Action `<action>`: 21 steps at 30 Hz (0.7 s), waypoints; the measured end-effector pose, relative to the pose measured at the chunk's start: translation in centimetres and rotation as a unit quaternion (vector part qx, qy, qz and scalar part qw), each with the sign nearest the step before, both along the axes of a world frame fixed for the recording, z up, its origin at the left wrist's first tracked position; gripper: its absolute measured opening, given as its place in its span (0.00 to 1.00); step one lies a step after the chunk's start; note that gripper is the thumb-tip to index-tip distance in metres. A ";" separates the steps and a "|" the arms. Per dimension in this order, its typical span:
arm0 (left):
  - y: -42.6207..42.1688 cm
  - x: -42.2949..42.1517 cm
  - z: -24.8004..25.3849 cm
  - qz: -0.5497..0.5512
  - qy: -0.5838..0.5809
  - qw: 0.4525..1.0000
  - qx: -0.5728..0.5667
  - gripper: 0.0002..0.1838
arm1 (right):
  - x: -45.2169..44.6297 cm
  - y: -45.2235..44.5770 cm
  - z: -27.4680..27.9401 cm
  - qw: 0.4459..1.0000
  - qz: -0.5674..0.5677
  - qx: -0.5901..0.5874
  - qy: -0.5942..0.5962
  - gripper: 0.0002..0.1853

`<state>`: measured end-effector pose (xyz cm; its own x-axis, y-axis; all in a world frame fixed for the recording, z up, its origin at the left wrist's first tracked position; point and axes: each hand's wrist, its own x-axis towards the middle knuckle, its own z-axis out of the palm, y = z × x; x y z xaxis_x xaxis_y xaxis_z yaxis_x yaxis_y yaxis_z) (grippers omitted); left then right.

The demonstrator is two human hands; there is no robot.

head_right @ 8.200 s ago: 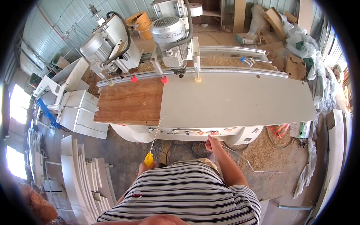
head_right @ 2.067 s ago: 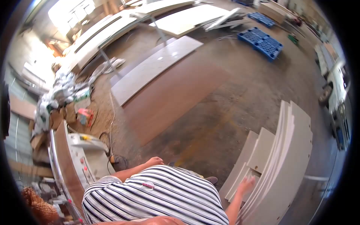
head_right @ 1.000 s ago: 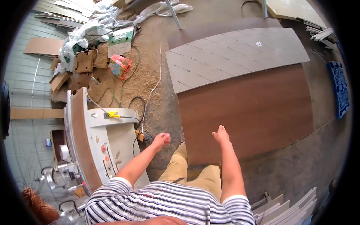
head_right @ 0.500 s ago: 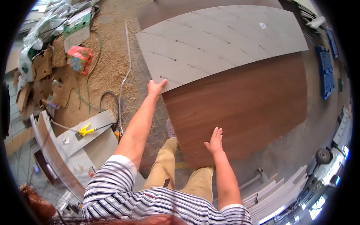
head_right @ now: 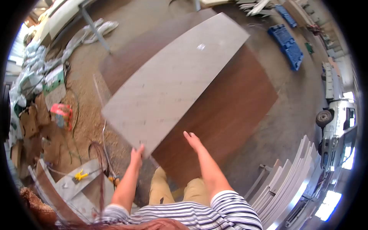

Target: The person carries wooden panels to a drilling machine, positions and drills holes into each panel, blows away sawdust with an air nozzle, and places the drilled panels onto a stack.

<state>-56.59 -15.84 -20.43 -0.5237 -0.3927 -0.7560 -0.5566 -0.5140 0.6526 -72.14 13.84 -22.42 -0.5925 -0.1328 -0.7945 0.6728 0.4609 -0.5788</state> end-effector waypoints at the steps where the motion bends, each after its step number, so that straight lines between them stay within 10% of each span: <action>1: 2.8 2.4 0.7 0.029 0.004 0.999 0.020 0.21 | -1.9 0.3 1.5 0.989 -0.088 -0.077 -0.090 0.32; 5: 12.4 10.4 9.4 0.090 -0.027 0.988 0.119 0.17 | -4.6 2.7 3.6 0.897 -0.300 -0.322 -0.034 0.20; 6: 13.6 14.2 6.7 0.117 0.104 0.965 0.212 0.28 | -4.3 4.3 4.2 0.917 -0.276 -0.287 0.003 0.20; 21: 20.0 23.6 15.0 0.099 -0.028 0.981 0.166 0.31 | 7.6 11.3 25.7 0.983 0.036 -0.171 -0.049 0.19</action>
<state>-32.96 4.16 -5.41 -0.4163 -0.2097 -0.8847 -0.4546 -0.7947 0.4022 -64.56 25.17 3.32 -0.4945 -0.4410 -0.7490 0.7056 0.2997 -0.6422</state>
